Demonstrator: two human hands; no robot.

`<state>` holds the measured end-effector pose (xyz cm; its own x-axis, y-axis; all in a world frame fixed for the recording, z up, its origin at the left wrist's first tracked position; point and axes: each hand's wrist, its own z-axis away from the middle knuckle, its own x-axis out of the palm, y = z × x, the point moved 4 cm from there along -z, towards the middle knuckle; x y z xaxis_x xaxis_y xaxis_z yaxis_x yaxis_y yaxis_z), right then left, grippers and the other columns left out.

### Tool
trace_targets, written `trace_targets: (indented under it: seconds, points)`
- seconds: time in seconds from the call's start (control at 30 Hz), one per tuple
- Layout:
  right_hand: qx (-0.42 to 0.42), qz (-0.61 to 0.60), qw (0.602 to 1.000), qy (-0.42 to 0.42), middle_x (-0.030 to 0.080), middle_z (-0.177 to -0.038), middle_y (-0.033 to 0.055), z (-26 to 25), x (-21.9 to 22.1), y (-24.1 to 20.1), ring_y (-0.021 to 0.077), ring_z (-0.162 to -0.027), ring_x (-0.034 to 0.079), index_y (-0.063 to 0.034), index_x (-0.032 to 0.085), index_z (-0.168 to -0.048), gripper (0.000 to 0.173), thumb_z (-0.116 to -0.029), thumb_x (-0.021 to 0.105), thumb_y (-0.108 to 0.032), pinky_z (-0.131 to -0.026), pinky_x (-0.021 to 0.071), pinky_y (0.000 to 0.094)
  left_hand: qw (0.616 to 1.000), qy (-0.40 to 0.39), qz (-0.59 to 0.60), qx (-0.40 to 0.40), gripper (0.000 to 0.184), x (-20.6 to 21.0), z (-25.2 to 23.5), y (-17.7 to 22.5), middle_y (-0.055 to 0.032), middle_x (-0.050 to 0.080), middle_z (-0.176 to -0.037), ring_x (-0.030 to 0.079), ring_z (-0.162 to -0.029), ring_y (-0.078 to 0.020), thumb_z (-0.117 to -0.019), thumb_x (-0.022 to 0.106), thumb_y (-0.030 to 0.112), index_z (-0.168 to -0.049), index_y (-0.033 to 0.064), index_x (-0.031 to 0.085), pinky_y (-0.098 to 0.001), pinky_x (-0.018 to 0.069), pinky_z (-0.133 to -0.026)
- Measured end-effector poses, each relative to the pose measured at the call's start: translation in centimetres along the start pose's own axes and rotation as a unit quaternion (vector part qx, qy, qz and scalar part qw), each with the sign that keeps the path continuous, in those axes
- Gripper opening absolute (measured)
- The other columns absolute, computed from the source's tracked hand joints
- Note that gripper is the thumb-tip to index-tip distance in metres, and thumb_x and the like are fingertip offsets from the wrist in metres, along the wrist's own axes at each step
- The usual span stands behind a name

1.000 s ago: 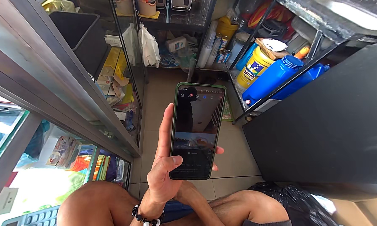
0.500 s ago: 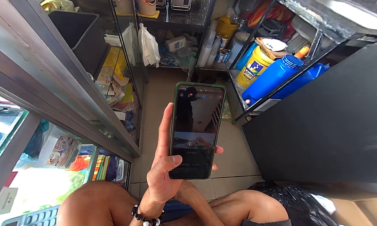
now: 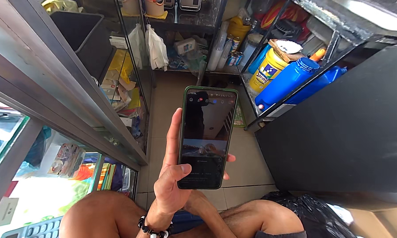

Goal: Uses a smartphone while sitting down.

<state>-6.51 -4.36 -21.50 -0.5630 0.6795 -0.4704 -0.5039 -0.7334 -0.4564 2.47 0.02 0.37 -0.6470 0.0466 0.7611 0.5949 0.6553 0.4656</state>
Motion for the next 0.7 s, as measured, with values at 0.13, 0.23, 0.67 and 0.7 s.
trace_targets:
  seconds: [0.13,0.23,0.67,0.7]
  points:
    - [-0.008,-0.001,1.0,0.005,0.061,-0.136,0.0219,-0.5,0.35,0.44,0.0391,-0.125,0.059,-0.007,0.056,-0.143,0.046,-0.1017,0.058,-0.026,-0.104,0.0435,0.0594,1.0,-0.003,0.0,-0.001,0.08,-0.02,0.0,-0.02,-0.0268,0.048,-0.142,0.06,-0.114,-0.0481,-0.0931,0.046,0.014,-0.16,0.0413,0.012,-0.0605,0.0564,-0.084]
    - [0.006,0.011,1.0,0.011,0.065,-0.13,0.0186,-0.42,0.41,0.42,0.0361,-0.121,0.062,-0.0103,0.058,-0.14,0.044,-0.1015,0.059,-0.031,-0.101,0.0471,0.0566,1.0,-0.003,0.0,0.0,0.079,-0.04,0.02,0.0,-0.0266,0.047,-0.143,0.06,-0.115,-0.0483,-0.0935,0.046,0.014,-0.16,0.0408,0.012,-0.0607,0.0566,-0.084]
    - [-0.002,0.002,1.0,0.003,0.063,-0.134,0.0218,-0.12,0.05,0.03,0.0392,-0.123,0.06,-0.0056,0.057,-0.141,0.044,-0.1019,0.058,-0.026,-0.104,0.0435,0.0586,1.0,-0.002,0.0,0.002,0.08,0.04,0.0,0.02,-0.027,0.047,-0.143,0.059,-0.115,-0.0487,-0.0927,0.047,0.014,-0.16,0.0406,0.013,-0.0607,0.0565,-0.083]
    - [-0.001,0.001,1.0,0.004,0.063,-0.134,0.0218,-0.1,0.05,0.01,0.0392,-0.123,0.06,-0.0058,0.056,-0.142,0.045,-0.1019,0.058,-0.026,-0.104,0.0436,0.0588,1.0,-0.002,0.0,0.002,0.08,0.07,0.03,0.05,-0.0269,0.047,-0.143,0.059,-0.115,-0.0489,-0.0928,0.047,0.014,-0.16,0.0408,0.013,-0.061,0.0565,-0.084]
